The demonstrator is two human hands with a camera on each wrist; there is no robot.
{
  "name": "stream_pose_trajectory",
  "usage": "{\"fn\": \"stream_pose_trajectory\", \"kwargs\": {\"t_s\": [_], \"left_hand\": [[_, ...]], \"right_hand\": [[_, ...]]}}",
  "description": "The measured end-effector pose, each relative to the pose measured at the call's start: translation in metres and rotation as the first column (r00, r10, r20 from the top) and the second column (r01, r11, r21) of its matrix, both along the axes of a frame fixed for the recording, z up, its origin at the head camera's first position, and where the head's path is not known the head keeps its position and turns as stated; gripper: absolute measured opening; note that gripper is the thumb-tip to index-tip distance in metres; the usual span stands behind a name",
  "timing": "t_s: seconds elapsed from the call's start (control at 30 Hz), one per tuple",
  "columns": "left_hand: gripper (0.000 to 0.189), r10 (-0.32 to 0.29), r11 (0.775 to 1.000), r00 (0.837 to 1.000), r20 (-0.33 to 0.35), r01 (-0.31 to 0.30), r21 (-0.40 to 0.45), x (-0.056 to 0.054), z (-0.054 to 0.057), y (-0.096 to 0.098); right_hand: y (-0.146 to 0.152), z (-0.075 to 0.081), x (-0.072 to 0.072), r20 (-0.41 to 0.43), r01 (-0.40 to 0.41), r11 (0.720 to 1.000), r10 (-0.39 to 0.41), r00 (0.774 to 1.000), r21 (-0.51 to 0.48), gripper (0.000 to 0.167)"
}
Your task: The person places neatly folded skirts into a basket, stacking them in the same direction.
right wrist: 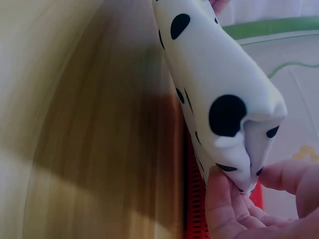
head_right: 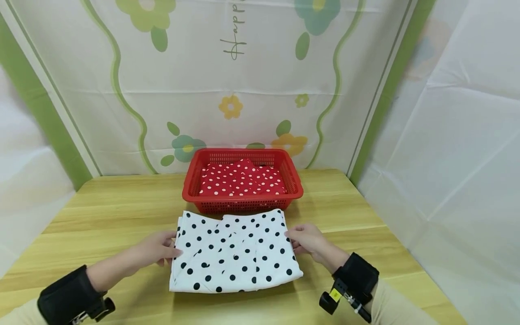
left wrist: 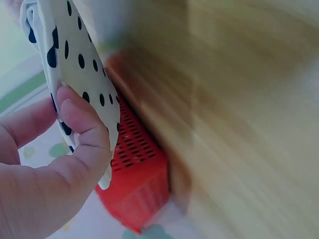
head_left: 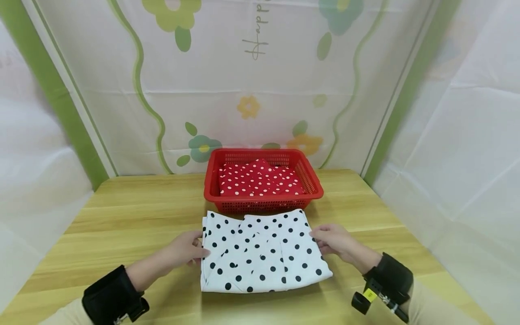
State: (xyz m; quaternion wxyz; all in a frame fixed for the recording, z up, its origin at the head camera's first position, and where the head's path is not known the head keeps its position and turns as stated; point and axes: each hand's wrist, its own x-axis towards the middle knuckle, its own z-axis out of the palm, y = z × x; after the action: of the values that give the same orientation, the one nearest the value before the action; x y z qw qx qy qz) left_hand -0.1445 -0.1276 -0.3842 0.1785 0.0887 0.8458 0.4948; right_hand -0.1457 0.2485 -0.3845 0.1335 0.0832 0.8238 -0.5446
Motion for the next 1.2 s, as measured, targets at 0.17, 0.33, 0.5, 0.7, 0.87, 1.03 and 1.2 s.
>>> {"fn": "stream_pose_trajectory", "kwargs": {"t_s": [0.17,0.33,0.5,0.7,0.87,1.03,1.2], "left_hand": [[0.05,-0.03,0.999,0.999,-0.011,0.03,0.015,0.004,0.012,-0.001],[0.051,-0.044,0.999,0.999,-0.015,0.045,0.022,0.005,0.005,0.0],[0.046,-0.069,0.996,0.998,-0.004,0.069,0.063,0.004,-0.001,-0.003],[0.05,-0.122,0.986,0.993,-0.002,0.122,0.118,-0.005,0.003,-0.012],[0.052,-0.134,0.982,0.991,-0.014,0.134,0.134,-0.01,0.011,-0.016],[0.049,-0.15,0.979,0.988,-0.017,0.151,0.136,-0.01,0.007,-0.015],[0.05,-0.145,0.981,0.989,-0.019,0.146,0.129,-0.008,0.007,-0.013]], "right_hand": [[0.004,0.015,0.007,-0.011,-0.022,1.0,0.022,1.0,-0.01,0.028],[0.005,0.013,0.008,-0.024,-0.033,0.999,0.033,0.999,0.016,0.031],[0.009,0.007,0.006,-0.042,-0.04,0.999,0.039,0.998,-0.007,0.036],[0.011,0.008,0.003,-0.063,-0.069,0.997,0.067,0.996,-0.04,0.037],[0.01,0.017,0.003,-0.083,-0.072,0.996,0.068,0.994,-0.048,0.039],[0.01,0.016,0.002,-0.089,-0.059,0.998,0.057,0.994,-0.02,0.035],[0.012,0.014,0.003,-0.096,-0.068,0.998,0.068,0.993,-0.005,0.033]]}}
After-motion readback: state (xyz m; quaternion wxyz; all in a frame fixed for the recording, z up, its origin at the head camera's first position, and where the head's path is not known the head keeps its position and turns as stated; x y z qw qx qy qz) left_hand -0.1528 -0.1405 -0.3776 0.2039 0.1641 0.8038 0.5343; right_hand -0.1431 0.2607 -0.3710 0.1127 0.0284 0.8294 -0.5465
